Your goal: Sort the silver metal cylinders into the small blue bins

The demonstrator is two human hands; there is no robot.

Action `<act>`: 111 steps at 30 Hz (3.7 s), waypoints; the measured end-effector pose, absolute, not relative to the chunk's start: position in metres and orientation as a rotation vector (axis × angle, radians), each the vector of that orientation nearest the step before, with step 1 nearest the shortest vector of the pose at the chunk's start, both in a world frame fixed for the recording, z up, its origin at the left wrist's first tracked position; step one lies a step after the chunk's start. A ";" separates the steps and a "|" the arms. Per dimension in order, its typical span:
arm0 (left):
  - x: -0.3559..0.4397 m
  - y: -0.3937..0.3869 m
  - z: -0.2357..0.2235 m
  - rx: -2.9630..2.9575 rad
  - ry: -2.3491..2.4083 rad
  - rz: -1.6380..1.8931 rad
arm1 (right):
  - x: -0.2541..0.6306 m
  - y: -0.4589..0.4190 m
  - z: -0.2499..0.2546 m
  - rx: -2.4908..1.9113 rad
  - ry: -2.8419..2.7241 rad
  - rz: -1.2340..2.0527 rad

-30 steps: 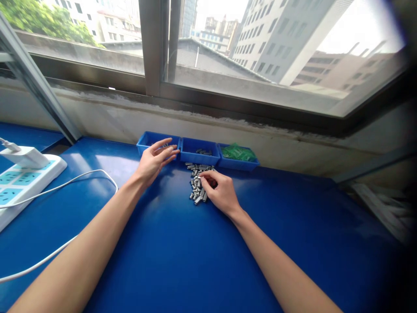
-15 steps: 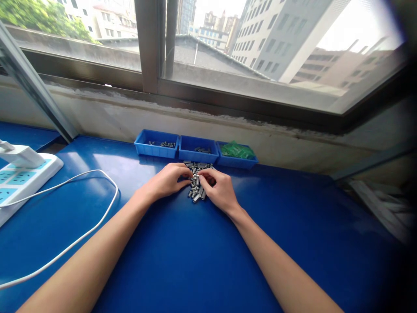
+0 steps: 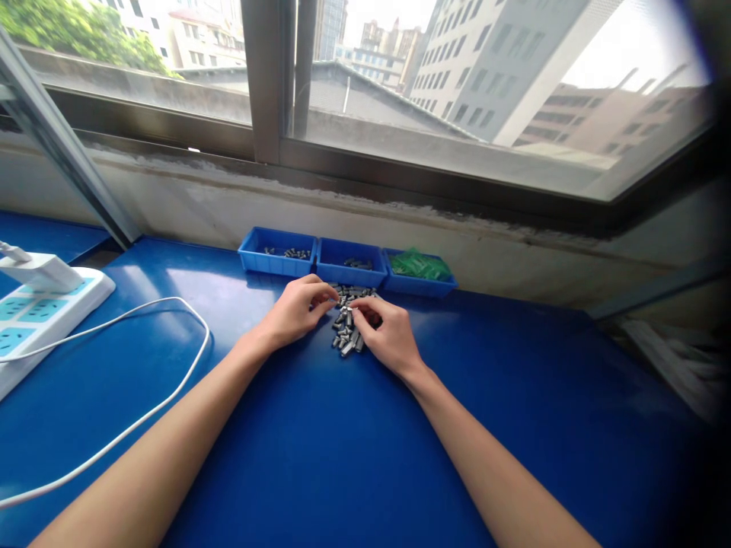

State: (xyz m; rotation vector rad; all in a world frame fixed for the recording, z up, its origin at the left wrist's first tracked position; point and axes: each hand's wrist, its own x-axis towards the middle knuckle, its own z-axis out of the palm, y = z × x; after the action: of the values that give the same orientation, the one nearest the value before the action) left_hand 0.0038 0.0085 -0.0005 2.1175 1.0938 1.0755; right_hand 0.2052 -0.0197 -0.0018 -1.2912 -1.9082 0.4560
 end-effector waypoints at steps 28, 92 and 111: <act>-0.020 0.033 0.014 1.255 1.294 1.749 | 0.205 -0.020 -0.002 -1.286 -1.904 0.470; -0.003 0.006 0.006 2.486 0.826 0.709 | 0.204 -0.020 -0.001 -1.276 -1.931 0.441; -0.006 0.003 0.012 2.424 0.882 0.727 | 0.204 -0.021 0.000 -1.271 -1.940 0.434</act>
State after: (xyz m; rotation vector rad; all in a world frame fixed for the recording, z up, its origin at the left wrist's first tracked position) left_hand -0.0060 0.0033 0.0121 2.4240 0.8820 0.7269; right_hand 0.2041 -0.0210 -0.0002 -1.2711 -1.9398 0.4338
